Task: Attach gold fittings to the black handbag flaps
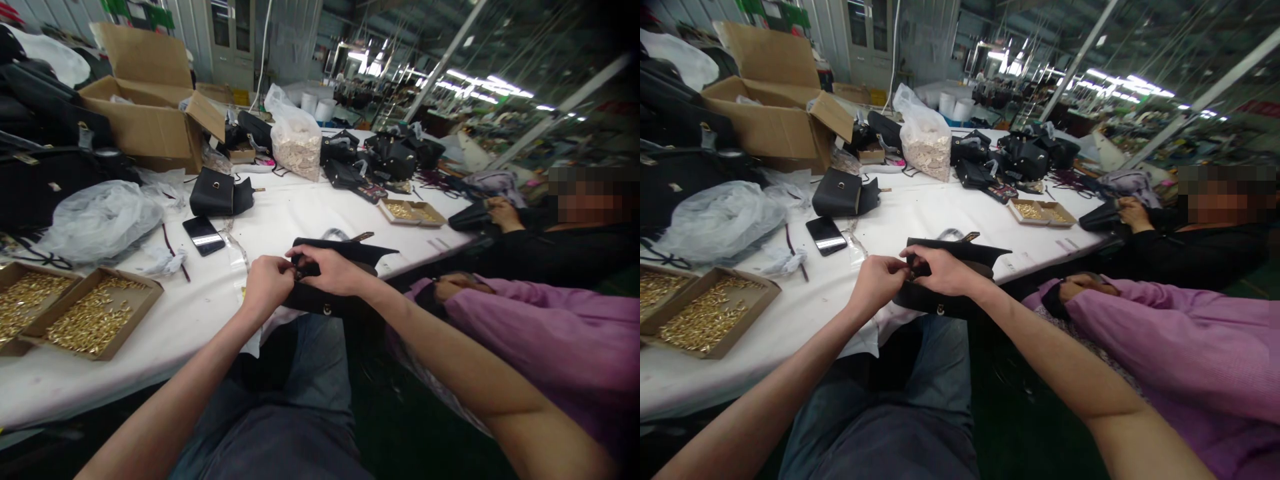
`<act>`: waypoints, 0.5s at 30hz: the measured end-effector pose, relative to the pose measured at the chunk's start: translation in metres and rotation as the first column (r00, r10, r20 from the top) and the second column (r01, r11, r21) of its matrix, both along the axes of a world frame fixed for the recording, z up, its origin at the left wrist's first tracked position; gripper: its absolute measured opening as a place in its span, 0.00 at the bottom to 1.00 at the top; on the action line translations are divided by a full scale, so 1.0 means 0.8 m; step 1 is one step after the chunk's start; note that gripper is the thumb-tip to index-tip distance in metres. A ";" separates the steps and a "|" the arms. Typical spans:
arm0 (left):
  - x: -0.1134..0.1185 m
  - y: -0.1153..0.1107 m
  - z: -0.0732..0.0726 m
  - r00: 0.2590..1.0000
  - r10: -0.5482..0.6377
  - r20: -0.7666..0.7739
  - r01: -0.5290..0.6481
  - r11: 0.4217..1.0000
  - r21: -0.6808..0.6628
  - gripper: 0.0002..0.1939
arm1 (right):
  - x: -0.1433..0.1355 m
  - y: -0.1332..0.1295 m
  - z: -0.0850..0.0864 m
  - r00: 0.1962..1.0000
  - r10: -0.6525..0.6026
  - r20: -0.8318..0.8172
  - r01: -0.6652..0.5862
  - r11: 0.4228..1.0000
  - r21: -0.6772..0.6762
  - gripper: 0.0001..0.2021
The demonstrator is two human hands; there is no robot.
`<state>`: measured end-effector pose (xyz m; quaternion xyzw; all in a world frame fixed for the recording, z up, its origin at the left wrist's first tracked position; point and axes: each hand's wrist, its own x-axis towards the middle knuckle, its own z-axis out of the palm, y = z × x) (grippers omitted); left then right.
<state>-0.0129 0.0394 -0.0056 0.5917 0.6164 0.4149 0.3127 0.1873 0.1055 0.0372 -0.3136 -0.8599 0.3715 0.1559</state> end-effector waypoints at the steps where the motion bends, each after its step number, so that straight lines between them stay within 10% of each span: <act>1: -0.001 0.000 -0.001 1.000 0.007 0.011 -0.007 1.000 -0.001 0.10 | 0.002 0.000 0.000 1.000 0.012 -0.005 -0.013 0.999 -0.037 0.29; 8: -0.003 0.001 -0.007 0.996 0.026 0.083 -0.026 1.000 -0.002 0.09 | 0.025 0.016 -0.005 0.999 -0.051 0.010 0.052 0.978 -0.200 0.18; 15: 0.001 -0.002 -0.012 0.991 0.030 0.130 -0.033 0.999 0.014 0.09 | 0.026 0.032 -0.005 0.993 -0.025 0.118 0.064 0.939 -0.339 0.28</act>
